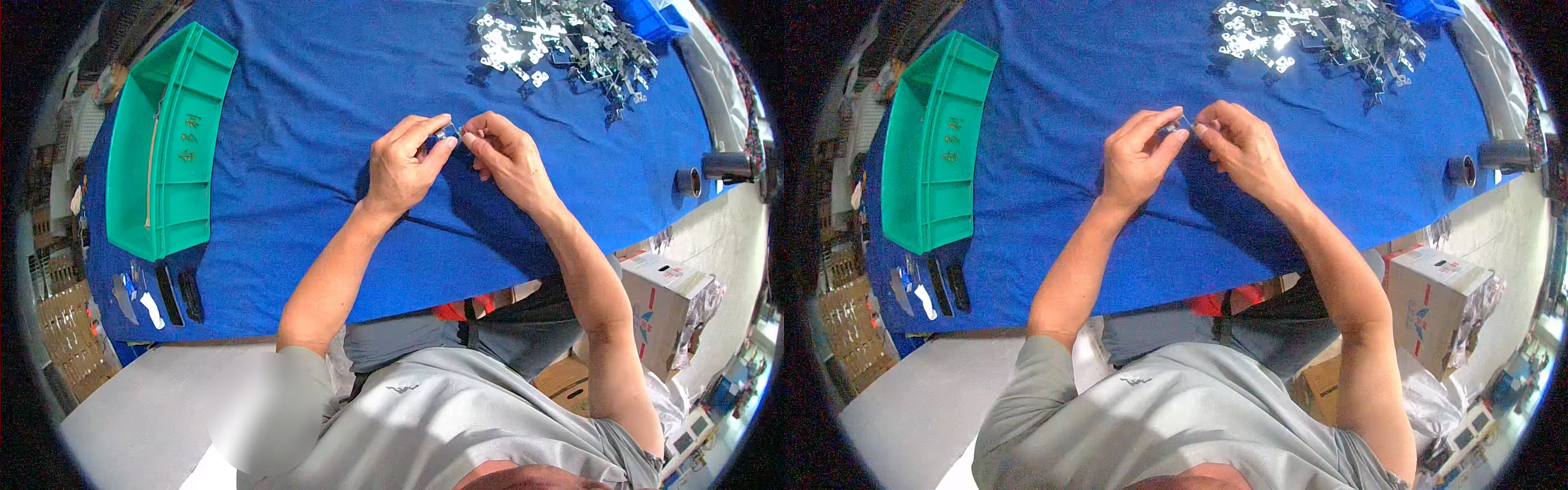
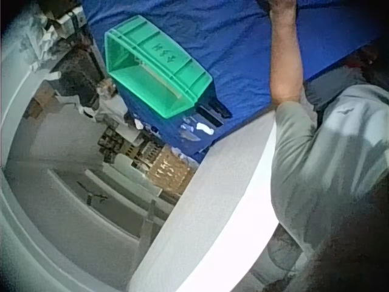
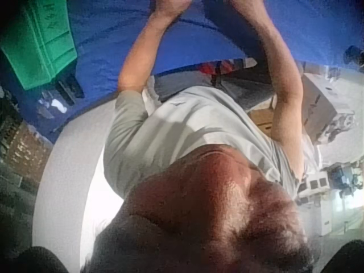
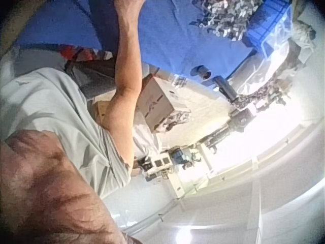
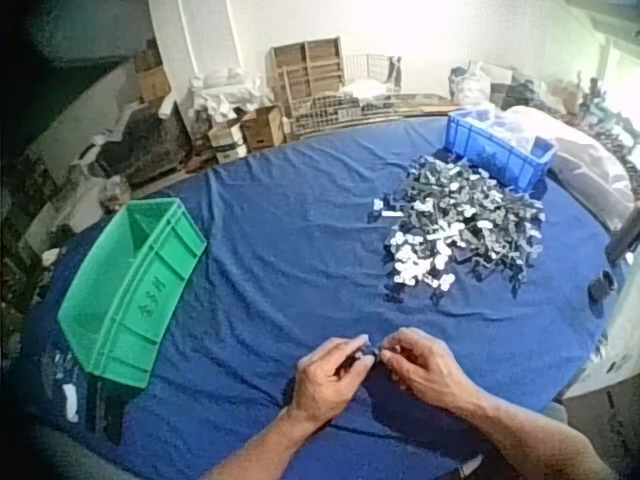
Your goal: Assembling small metal and plastic components by hand at a workstation.
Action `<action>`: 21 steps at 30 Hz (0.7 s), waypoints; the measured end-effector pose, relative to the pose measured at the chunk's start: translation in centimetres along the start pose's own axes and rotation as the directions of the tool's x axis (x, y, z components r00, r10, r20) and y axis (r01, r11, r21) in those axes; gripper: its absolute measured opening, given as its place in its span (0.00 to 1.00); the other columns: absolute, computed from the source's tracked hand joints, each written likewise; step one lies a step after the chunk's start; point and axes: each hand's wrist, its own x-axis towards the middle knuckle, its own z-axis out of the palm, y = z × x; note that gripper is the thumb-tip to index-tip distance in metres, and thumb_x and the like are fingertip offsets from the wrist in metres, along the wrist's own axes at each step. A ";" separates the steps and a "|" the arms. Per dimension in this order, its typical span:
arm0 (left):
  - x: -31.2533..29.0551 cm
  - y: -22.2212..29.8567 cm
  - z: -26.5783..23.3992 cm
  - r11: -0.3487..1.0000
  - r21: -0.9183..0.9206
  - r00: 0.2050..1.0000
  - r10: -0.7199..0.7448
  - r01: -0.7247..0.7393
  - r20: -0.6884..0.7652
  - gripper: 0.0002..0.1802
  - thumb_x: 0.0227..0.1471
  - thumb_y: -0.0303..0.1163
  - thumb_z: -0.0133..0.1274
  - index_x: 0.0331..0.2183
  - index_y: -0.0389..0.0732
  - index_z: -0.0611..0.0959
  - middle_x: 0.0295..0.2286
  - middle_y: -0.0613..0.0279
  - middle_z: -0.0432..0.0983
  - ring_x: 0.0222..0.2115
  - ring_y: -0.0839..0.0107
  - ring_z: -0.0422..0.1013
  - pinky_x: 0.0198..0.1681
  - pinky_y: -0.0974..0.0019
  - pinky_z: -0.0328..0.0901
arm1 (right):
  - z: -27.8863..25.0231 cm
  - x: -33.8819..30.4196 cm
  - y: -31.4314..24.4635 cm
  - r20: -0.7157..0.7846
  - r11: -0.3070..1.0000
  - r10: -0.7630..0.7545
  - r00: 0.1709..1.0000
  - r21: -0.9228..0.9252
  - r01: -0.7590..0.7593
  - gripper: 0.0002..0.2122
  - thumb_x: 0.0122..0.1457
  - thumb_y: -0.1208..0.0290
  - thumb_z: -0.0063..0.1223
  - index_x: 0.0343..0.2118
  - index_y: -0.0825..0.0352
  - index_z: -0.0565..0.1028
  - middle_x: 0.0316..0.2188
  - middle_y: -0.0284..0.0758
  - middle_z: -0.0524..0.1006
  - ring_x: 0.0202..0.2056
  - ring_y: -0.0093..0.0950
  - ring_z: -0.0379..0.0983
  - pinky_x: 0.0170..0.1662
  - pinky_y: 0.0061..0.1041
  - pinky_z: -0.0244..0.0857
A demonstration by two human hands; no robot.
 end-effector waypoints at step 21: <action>0.0 -0.5 0.0 0.996 -0.083 0.996 -0.038 0.031 -0.084 0.15 0.49 0.27 0.65 0.41 0.37 0.85 0.29 0.61 0.79 0.19 0.78 0.68 0.23 0.72 0.64 | -0.3 0.1 -0.1 0.111 0.972 0.080 0.991 0.212 -0.102 0.09 0.68 0.66 0.49 0.37 0.67 0.74 0.26 0.26 0.75 0.22 0.13 0.65 0.23 0.17 0.59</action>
